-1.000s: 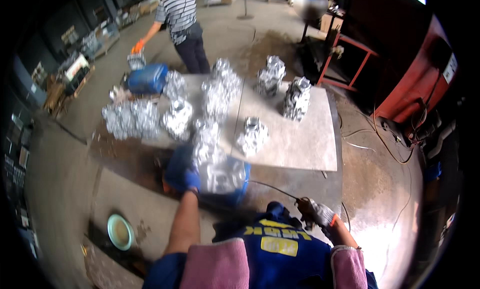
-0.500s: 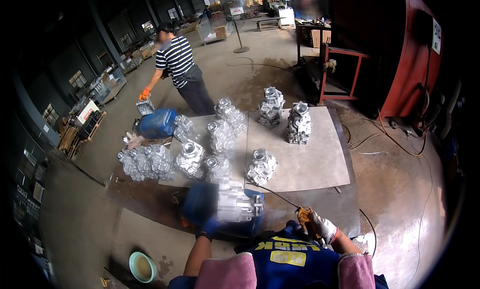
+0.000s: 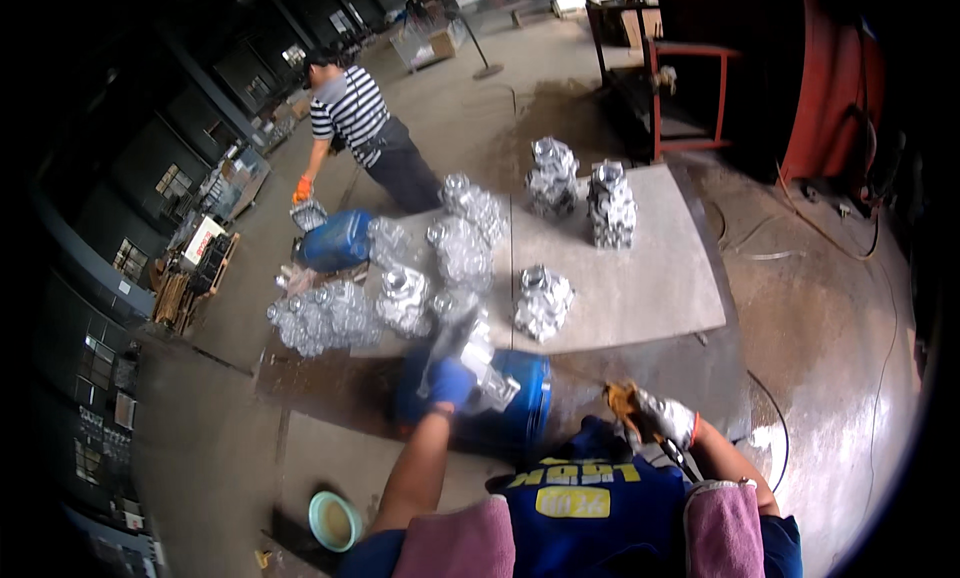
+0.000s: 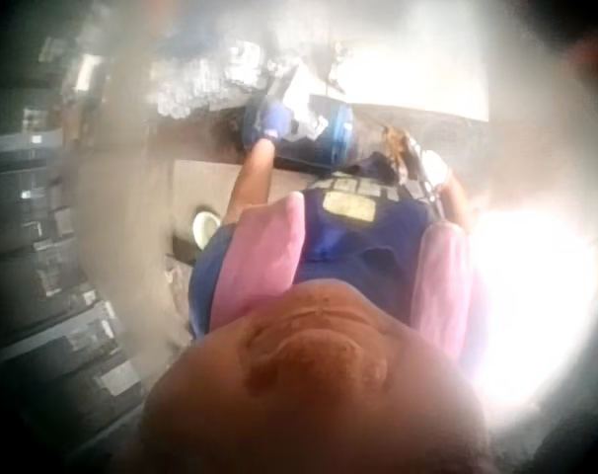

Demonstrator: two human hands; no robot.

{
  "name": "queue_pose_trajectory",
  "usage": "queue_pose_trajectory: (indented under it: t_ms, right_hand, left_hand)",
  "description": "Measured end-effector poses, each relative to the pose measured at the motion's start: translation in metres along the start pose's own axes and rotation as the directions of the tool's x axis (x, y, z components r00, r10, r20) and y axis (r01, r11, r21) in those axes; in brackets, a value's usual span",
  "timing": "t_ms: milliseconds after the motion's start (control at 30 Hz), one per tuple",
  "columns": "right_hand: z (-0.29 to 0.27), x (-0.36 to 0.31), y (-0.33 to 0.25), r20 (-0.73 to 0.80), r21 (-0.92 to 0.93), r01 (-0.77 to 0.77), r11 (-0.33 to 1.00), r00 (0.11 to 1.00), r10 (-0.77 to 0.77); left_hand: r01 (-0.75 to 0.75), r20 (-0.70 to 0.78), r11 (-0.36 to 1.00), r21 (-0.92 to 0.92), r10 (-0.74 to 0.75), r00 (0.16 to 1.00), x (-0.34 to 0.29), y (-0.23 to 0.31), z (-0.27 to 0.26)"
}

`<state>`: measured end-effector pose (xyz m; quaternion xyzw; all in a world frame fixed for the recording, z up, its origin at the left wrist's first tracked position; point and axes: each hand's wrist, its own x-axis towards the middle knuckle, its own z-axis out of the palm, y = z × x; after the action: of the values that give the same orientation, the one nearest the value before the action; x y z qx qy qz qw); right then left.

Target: The person cleans metal parts with a spray nozzle, turning them over to reach different sides and placing them on a container.

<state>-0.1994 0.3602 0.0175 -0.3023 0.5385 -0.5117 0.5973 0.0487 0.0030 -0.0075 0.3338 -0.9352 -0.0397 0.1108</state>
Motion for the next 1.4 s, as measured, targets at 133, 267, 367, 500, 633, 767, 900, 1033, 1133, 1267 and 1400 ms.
queue_pose_trajectory:
  t_ms: [133,267,367,500,633,767,900,1033,1133,1267,1400]
  right_hand:
    - [-0.002,0.045,0.0,-0.316,0.065,-0.057,0.996,0.946,0.074]
    - [-0.008,0.034,0.004,-0.136,0.377,-0.086,0.922,0.98,0.147]
    - [-0.016,-0.005,0.024,0.005,0.556,-0.226,0.8,0.963,0.269]
    - [-0.018,-0.019,0.065,0.293,0.723,-0.356,0.592,0.934,0.203]
    - [-0.008,-0.013,0.064,0.173,0.65,-0.364,0.667,0.926,0.336]
    - [-0.004,-0.01,0.063,0.211,0.7,-0.373,0.609,0.923,0.322]
    - [-0.003,-0.005,0.067,0.228,0.685,-0.381,0.621,0.922,0.313]
    - [-0.005,-0.006,0.066,0.166,0.653,-0.325,0.684,0.943,0.29]
    - [-0.01,-0.004,0.074,0.177,0.701,-0.297,0.648,0.953,0.246]
    - [-0.011,-0.003,0.084,0.158,0.719,-0.314,0.62,0.943,0.294]
    - [-0.016,-0.003,0.09,0.17,0.709,-0.277,0.648,0.96,0.224]
  left_hand:
    - [0.153,0.043,0.988,-0.002,-0.153,0.987,0.01,0.016,-0.014]
    - [0.15,0.115,0.988,-0.047,-0.144,0.983,0.011,-0.011,0.027]
    - [0.162,0.136,0.985,-0.063,-0.152,0.979,0.013,0.005,0.02]
    - [0.082,0.179,0.996,-0.026,-0.077,0.981,0.017,0.007,0.022]
    - [0.081,0.173,0.996,0.043,-0.087,0.981,0.019,0.0,0.029]
    - [0.151,0.238,0.983,0.103,-0.172,0.956,0.027,0.019,0.018]
    - [0.149,0.211,0.977,0.15,-0.179,0.961,0.027,0.025,0.018]
    - [0.126,0.221,0.983,0.133,-0.153,0.963,0.028,0.027,0.017]
    - [0.098,0.242,0.986,0.136,-0.129,0.962,0.03,0.032,0.015]
    - [0.104,0.258,0.982,0.158,-0.143,0.956,0.032,0.036,0.016]
    - [0.108,0.251,0.981,0.16,-0.146,0.957,0.034,0.037,0.015]
